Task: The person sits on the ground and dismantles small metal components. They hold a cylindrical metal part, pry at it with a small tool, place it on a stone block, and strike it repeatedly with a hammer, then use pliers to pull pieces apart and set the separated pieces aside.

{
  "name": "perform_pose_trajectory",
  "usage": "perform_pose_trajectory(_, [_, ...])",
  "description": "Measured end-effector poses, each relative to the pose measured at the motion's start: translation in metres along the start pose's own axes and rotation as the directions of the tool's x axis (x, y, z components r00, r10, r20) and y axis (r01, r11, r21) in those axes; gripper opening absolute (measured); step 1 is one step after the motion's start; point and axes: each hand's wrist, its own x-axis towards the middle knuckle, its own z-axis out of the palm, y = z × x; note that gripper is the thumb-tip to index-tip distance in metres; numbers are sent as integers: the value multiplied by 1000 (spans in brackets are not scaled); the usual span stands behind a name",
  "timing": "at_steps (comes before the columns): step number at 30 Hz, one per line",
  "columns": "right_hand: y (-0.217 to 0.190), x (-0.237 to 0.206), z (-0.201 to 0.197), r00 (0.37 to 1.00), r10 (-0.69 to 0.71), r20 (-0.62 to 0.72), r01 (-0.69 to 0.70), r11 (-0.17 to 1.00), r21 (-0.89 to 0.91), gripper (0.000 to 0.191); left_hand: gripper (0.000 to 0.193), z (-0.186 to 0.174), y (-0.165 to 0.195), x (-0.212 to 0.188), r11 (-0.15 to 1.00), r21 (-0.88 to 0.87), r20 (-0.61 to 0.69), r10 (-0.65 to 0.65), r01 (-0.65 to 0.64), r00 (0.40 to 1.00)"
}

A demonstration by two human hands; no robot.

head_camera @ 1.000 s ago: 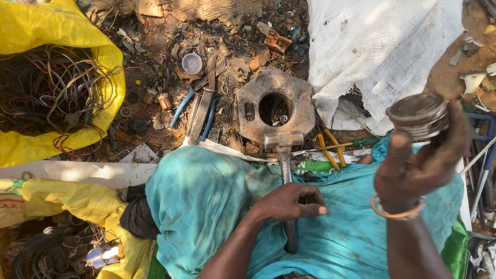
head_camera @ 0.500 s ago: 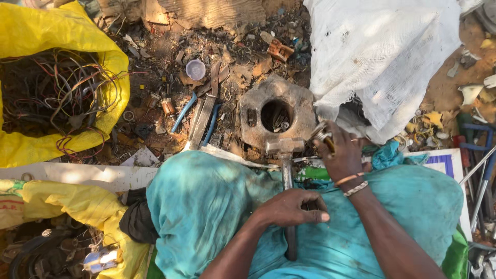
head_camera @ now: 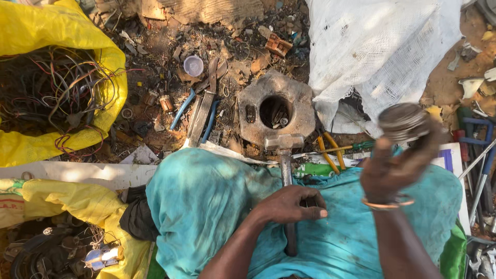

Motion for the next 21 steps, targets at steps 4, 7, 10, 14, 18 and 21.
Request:
perform_pose_trajectory(4, [-1, -10, 18, 822, 111, 559, 215, 848, -485, 51, 46, 1, -2, -3, 1000, -17, 9, -4, 4, 1000])
perform_pose_trajectory(7, [-11, 1, -12, 865, 304, 399, -235, 949, -212, 63, 46, 2, -2, -3, 998, -28, -15, -53, 52, 998])
perform_pose_trajectory(10, [-15, 3, -21, 978, 129, 166, -87, 967, -241, 64, 45, 3, -2, 0, 999, 10, 1, -31, 31, 1000])
perform_pose_trajectory(14, [26, -26, 16, 671, 229, 705, 230, 840, -491, 64, 44, 1, 0, 2, 1000, 22, -2, 21, -21, 1000])
perform_pose_trajectory(18, [75, -48, -11, 742, 383, 551, -426, 903, -55, 53, 44, 1, 0, -2, 999, -39, -23, -17, 16, 1000])
perform_pose_trajectory(21, [77, -37, -54, 601, 576, 554, -725, 685, 74, 58, 45, 1, -1, -2, 999, -29, 23, -45, 46, 999])
